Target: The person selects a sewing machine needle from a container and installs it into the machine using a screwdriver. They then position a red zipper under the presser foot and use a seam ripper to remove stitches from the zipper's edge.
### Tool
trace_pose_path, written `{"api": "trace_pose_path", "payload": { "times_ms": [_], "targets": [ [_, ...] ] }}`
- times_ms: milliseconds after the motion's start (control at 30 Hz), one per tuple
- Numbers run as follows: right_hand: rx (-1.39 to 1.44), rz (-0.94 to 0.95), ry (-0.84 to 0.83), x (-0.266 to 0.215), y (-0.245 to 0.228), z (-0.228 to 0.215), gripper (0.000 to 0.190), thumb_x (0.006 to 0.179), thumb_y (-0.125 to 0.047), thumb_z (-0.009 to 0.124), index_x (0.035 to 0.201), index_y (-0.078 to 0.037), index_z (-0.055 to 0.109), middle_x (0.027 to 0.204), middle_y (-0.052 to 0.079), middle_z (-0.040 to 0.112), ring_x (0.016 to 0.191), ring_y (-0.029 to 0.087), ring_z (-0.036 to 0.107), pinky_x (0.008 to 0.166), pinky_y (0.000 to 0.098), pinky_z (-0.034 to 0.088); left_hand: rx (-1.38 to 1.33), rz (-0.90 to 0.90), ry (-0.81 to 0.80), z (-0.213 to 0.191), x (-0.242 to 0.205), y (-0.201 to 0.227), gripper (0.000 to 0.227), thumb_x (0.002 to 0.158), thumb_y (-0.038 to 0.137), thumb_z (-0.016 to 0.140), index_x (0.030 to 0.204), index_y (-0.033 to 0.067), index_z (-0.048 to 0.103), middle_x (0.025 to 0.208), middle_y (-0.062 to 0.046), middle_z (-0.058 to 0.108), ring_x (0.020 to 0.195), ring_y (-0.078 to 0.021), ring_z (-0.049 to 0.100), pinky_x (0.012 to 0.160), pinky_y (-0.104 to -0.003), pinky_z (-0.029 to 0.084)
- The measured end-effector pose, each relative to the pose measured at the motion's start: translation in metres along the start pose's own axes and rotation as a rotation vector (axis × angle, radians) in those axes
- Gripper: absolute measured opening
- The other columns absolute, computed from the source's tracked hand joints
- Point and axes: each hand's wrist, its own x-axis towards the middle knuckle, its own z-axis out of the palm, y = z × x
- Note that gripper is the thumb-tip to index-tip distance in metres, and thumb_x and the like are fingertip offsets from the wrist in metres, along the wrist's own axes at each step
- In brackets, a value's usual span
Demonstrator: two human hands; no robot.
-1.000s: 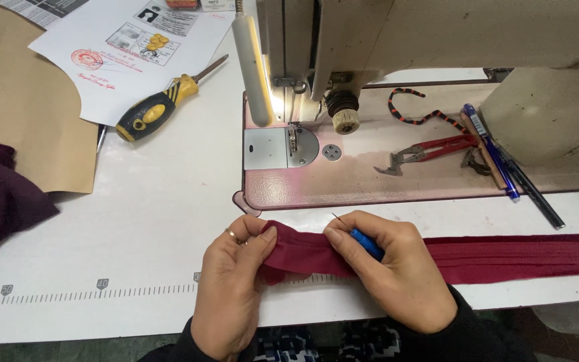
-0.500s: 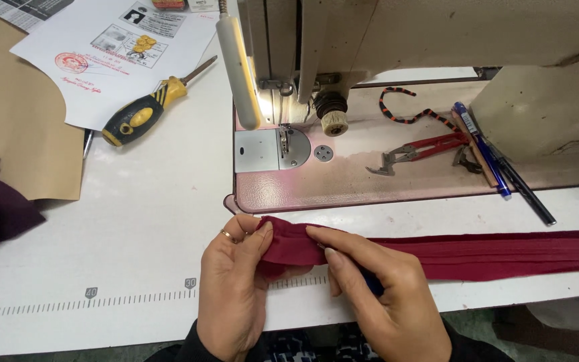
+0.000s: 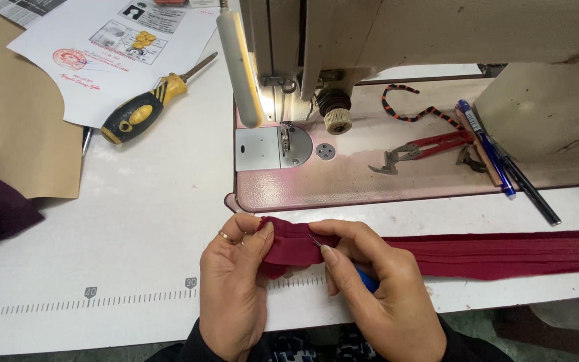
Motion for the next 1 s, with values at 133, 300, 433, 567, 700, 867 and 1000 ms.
{"api": "trace_pose_path", "payload": {
  "times_ms": [133, 300, 433, 567, 700, 867, 1000],
  "targets": [
    [0.031, 0.023, 0.001, 0.001, 0.001, 0.001, 0.023, 0.089, -0.01, 0.059, 0.111, -0.006, 0.067, 0.062, -0.001, 0.054, 0.053, 0.008, 0.056, 0.056, 0.0191, 0.049, 0.035, 0.008, 0.019, -0.001, 0.0, -0.001, 0.007, 0.087, 0.004, 0.065, 0.089, 0.0062, 0.059, 0.069, -0.007, 0.063, 0.059, -0.0125, 0.059, 0.055, -0.026, 0.048],
    [0.014, 0.031, -0.012, 0.002, 0.002, 0.002, 0.022, 0.09, -0.01, 0.058, 0.11, -0.007, 0.066, 0.06, -0.001, 0.055, 0.052, 0.007, 0.056, 0.056, 0.0193, 0.047, 0.079, 0.051, -0.001, -0.003, -0.001, -0.003, 0.007, 0.087, 0.006, 0.065, 0.088, 0.0062, 0.059, 0.072, -0.007, 0.062, 0.06, -0.0115, 0.057, 0.054, -0.024, 0.045],
    [0.022, 0.038, -0.017, 0.003, 0.0, 0.003, 0.022, 0.09, -0.01, 0.058, 0.111, -0.006, 0.066, 0.059, -0.001, 0.054, 0.053, 0.007, 0.055, 0.055, 0.0192, 0.046, 0.099, 0.059, -0.001, -0.002, -0.002, -0.001, 0.006, 0.087, 0.007, 0.065, 0.088, 0.0064, 0.059, 0.065, -0.005, 0.063, 0.055, -0.0101, 0.055, 0.05, -0.024, 0.043],
    [0.024, 0.021, 0.003, 0.003, 0.003, 0.006, 0.022, 0.09, -0.012, 0.058, 0.11, -0.005, 0.065, 0.058, -0.001, 0.054, 0.053, 0.007, 0.054, 0.055, 0.0192, 0.045, 0.135, 0.035, 0.033, -0.004, -0.001, -0.002, 0.008, 0.086, 0.009, 0.066, 0.088, 0.0077, 0.059, 0.068, -0.005, 0.06, 0.055, -0.0113, 0.054, 0.046, -0.025, 0.041],
    [0.064, 0.037, 0.062, 0.003, 0.005, 0.013, 0.019, 0.09, -0.011, 0.058, 0.106, -0.004, 0.065, 0.055, -0.001, 0.052, 0.051, 0.007, 0.051, 0.052, 0.0187, 0.041, 0.109, 0.039, 0.0, -0.003, -0.002, -0.001, 0.007, 0.087, 0.007, 0.065, 0.088, 0.0062, 0.058, 0.066, -0.004, 0.06, 0.056, -0.0108, 0.055, 0.05, -0.025, 0.043],
    [0.069, 0.045, 0.116, 0.002, 0.006, 0.021, 0.021, 0.091, -0.012, 0.056, 0.108, -0.005, 0.065, 0.058, 0.0, 0.055, 0.051, 0.007, 0.05, 0.051, 0.0191, 0.042, 0.13, 0.03, -0.005, 0.0, -0.006, 0.003, 0.008, 0.087, 0.008, 0.065, 0.086, 0.0054, 0.058, 0.067, -0.007, 0.061, 0.054, -0.0139, 0.056, 0.047, -0.028, 0.045],
    [0.048, 0.034, 0.164, 0.003, 0.004, 0.027, 0.025, 0.093, -0.014, 0.052, 0.111, -0.006, 0.067, 0.059, -0.001, 0.054, 0.05, 0.007, 0.048, 0.048, 0.0213, 0.04, 0.237, 0.072, -0.023, -0.001, -0.009, 0.004, 0.008, 0.087, 0.01, 0.065, 0.087, 0.0051, 0.059, 0.056, -0.005, 0.061, 0.048, -0.0125, 0.053, 0.045, -0.027, 0.045]
  ]
}}
